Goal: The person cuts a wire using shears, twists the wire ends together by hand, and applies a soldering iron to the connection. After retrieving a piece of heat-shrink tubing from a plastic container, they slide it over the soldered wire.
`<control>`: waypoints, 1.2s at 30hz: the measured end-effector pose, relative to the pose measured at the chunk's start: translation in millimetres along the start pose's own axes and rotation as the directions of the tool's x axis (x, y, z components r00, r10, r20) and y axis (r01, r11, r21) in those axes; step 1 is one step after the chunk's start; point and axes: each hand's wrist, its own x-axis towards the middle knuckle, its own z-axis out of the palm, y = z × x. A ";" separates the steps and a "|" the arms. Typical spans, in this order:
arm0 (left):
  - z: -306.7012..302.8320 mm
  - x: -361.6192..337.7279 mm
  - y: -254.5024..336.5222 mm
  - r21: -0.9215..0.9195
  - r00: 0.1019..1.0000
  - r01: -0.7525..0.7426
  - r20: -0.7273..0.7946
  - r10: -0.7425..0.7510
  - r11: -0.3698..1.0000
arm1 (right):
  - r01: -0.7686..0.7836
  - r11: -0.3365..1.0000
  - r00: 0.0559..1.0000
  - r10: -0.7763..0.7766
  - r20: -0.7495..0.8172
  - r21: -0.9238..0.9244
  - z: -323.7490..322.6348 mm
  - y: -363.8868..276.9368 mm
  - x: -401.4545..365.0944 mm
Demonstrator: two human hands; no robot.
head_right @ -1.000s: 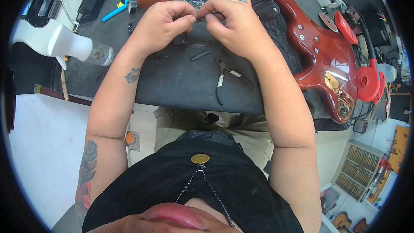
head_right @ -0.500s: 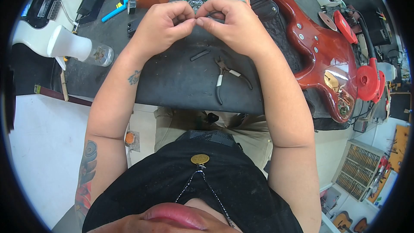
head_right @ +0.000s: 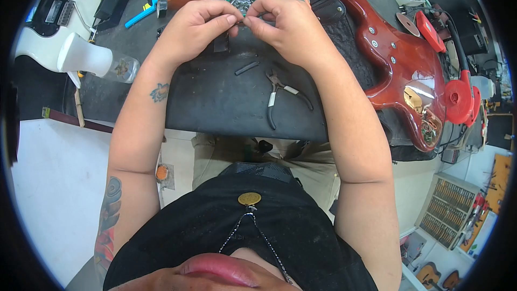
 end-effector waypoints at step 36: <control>2.7 -4.1 6.2 0.117 0.996 0.051 -0.079 -0.042 0.992 | -0.057 0.998 0.991 0.053 -0.124 -0.026 8.3 -1.3 0.8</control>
